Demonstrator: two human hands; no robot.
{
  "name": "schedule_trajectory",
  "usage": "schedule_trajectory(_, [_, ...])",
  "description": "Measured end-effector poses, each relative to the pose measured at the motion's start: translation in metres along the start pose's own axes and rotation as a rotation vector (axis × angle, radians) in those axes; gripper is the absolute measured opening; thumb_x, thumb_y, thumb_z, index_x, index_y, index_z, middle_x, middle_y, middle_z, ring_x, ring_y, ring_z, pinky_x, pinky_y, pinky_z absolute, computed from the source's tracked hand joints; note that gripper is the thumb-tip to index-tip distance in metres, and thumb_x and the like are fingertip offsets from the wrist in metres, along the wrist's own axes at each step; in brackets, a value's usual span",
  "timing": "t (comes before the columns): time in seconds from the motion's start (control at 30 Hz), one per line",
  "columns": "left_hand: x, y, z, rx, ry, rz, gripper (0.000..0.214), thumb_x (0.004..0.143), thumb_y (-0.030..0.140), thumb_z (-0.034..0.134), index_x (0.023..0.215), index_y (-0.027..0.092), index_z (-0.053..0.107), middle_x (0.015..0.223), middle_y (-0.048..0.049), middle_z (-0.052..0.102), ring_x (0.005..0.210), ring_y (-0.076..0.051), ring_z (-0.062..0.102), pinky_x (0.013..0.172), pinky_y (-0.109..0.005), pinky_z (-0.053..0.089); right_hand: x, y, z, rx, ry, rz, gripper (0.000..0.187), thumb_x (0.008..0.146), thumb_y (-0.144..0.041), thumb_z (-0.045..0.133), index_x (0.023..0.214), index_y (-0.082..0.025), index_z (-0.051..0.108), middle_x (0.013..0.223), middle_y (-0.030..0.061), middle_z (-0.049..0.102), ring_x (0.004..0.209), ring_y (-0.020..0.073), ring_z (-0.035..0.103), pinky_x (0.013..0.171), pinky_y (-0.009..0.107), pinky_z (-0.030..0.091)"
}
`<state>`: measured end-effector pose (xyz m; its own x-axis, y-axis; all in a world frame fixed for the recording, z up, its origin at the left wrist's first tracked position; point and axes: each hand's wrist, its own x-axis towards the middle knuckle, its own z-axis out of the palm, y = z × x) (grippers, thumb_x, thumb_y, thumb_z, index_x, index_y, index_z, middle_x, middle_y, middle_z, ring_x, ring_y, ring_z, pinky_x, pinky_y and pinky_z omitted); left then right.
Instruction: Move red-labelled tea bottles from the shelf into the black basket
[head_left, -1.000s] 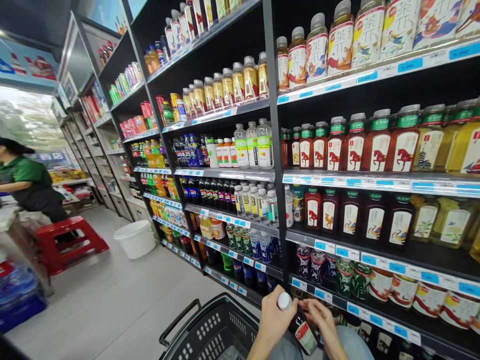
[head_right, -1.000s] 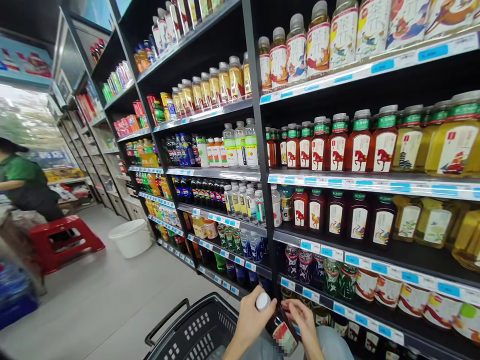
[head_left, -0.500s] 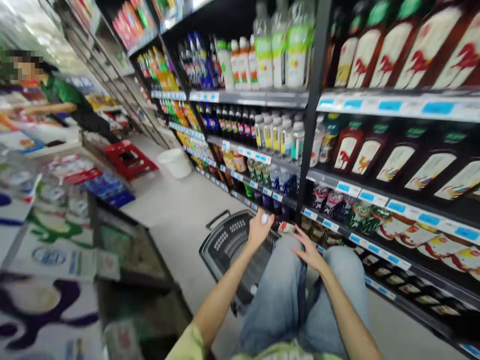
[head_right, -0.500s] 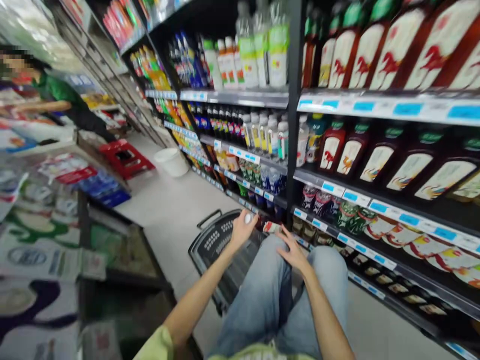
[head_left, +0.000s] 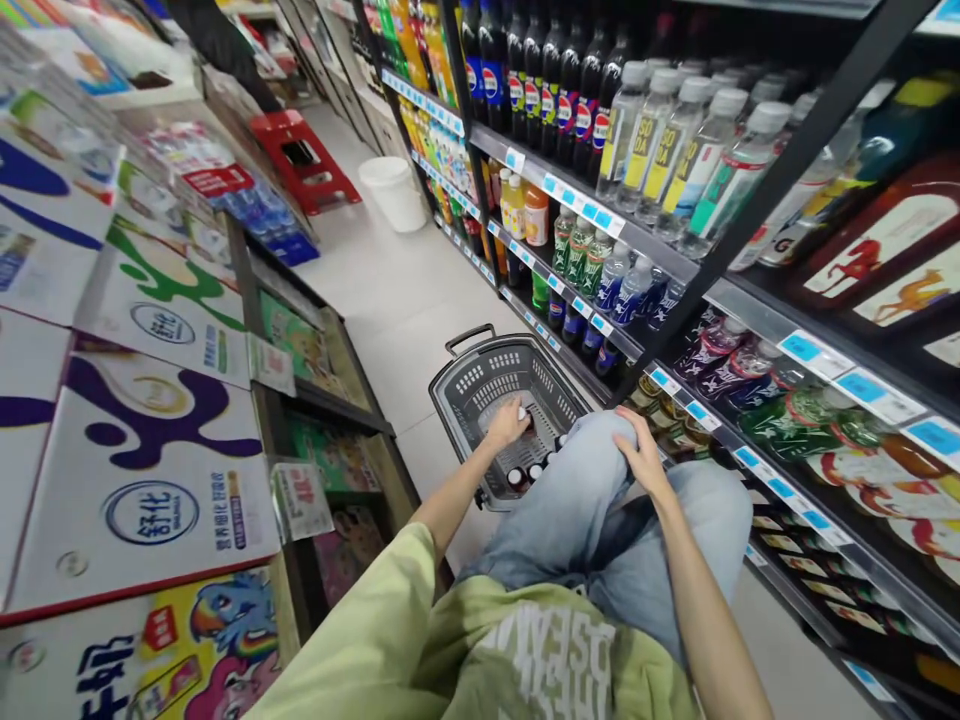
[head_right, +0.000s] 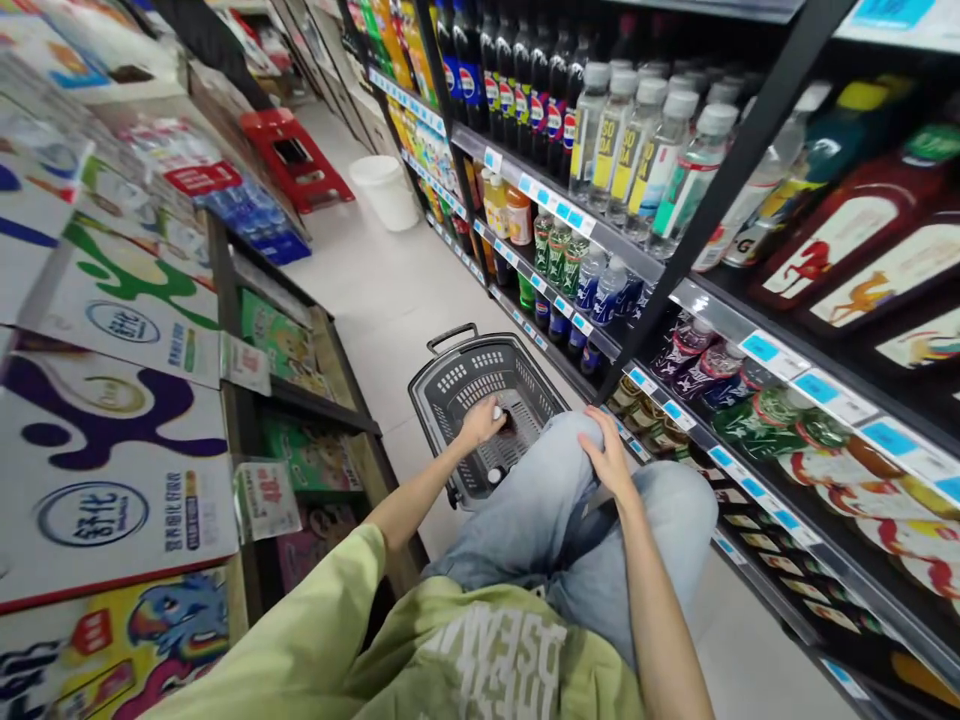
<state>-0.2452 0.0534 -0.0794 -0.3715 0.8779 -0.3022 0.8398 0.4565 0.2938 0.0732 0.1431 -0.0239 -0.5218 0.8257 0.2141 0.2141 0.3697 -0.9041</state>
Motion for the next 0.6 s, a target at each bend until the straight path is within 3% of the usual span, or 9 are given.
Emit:
schedule_trajectory(0.2, [-0.019,-0.042,0.039,0.085,-0.209,-0.099,0.043,0.095,0.026,0.058,0.137,0.015,0.059,0.133,-0.0211,0.066,0.116,-0.031,0.064,0.093,-0.038,0.047,0.001,0.002,0.001,-0.006,0.001,0.037,0.052,0.096,-0.055,0.063,0.136,-0.023,0.062,0.148,0.0132,0.057,0.142,0.0309,0.05,0.125,0.053,0.035])
schedule_trajectory(0.4, [-0.039,-0.06,0.072,0.163,-0.351,-0.158,0.03,0.093,0.029,0.057,0.112,0.015,0.076,0.123,-0.0237,0.072,0.128,-0.036,0.058,0.112,-0.049,0.034,0.001,0.003,0.006,0.007,0.018,0.05,0.053,0.095,-0.054,0.063,0.137,-0.022,0.061,0.148,0.0137,0.058,0.141,0.0323,0.05,0.124,0.054,0.035])
schedule_trajectory(0.5, [-0.043,-0.055,0.074,0.165,-0.376,-0.175,0.033,0.094,0.029,0.054,0.114,0.017,0.077,0.127,-0.0229,0.071,0.131,-0.036,0.057,0.112,-0.048,0.034,0.0,0.007,0.011,0.01,0.025,0.065,0.054,0.095,-0.056,0.063,0.137,-0.023,0.061,0.147,0.0138,0.059,0.141,0.033,0.051,0.125,0.054,0.034])
schedule_trajectory(0.6, [-0.047,-0.042,0.059,0.17,-0.377,-0.167,0.032,0.094,0.026,0.052,0.114,0.019,0.077,0.128,-0.0218,0.072,0.129,-0.038,0.061,0.108,-0.05,0.038,-0.003,0.01,0.019,0.019,0.047,0.116,0.056,0.094,-0.062,0.062,0.135,-0.023,0.063,0.145,0.0136,0.06,0.139,0.0335,0.053,0.124,0.052,0.036])
